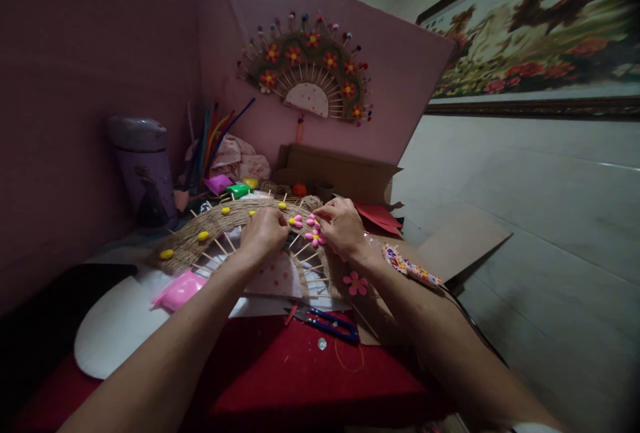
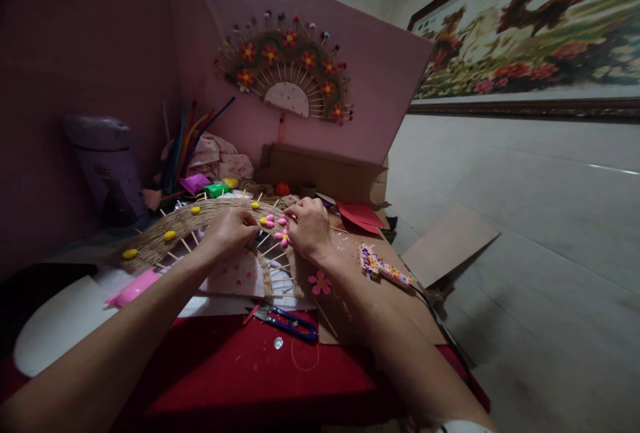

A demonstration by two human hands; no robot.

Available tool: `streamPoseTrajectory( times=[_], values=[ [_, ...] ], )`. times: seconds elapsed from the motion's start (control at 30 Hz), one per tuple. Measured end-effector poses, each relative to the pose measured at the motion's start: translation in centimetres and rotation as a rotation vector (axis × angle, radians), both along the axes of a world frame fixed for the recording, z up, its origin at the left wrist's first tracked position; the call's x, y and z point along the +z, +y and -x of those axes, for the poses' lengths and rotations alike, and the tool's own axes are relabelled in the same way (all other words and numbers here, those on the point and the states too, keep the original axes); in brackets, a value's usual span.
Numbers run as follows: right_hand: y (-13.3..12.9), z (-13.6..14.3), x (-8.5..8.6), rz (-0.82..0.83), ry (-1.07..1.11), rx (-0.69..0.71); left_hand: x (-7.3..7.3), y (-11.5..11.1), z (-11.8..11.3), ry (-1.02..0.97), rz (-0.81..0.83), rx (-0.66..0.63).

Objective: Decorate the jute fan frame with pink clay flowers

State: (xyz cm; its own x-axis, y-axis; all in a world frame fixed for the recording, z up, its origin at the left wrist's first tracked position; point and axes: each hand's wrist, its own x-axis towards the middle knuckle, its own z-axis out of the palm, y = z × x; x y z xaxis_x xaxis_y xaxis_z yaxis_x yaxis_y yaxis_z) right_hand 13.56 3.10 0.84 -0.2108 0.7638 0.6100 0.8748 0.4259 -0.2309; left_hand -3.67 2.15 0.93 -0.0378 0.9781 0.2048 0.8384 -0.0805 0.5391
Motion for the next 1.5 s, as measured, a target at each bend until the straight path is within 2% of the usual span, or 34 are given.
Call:
streamPoseTrajectory(
  times=[0.17, 0.33, 0.7, 1.1, 1.27, 1.5],
  values=[
    [1.6, 1.0, 0.7, 0.115, -0.08, 0.034, -0.1, 0.0, -0.1, 0.025, -0.004, 0.016],
    [2.0, 2.0, 1.5, 0.176, -0.22, 0.065, -0.3, 0.2, -0.1, 0.032, -0.008, 0.044],
    [2.7, 2.1, 2.1, 0.198, -0.321, 0.096, -0.2, 0.0, -0.3, 0.062, 0.026, 0.052],
    [3.4, 2.4, 3.1, 0.228, -0.435, 0.13, -0.2, -0.8, -0.5, 0.203, -0.19, 0.12],
    [4.0, 2.2, 3.3, 0.247, -0.436, 0.186, -0.5, -0.7, -0.5, 0.188, -0.197, 0.082],
    [4.6, 1.8, 3.2, 0.243, -0.431, 0.238, -0.7, -0.8, -0.7, 0.177, -0.188, 0.093]
  ],
)
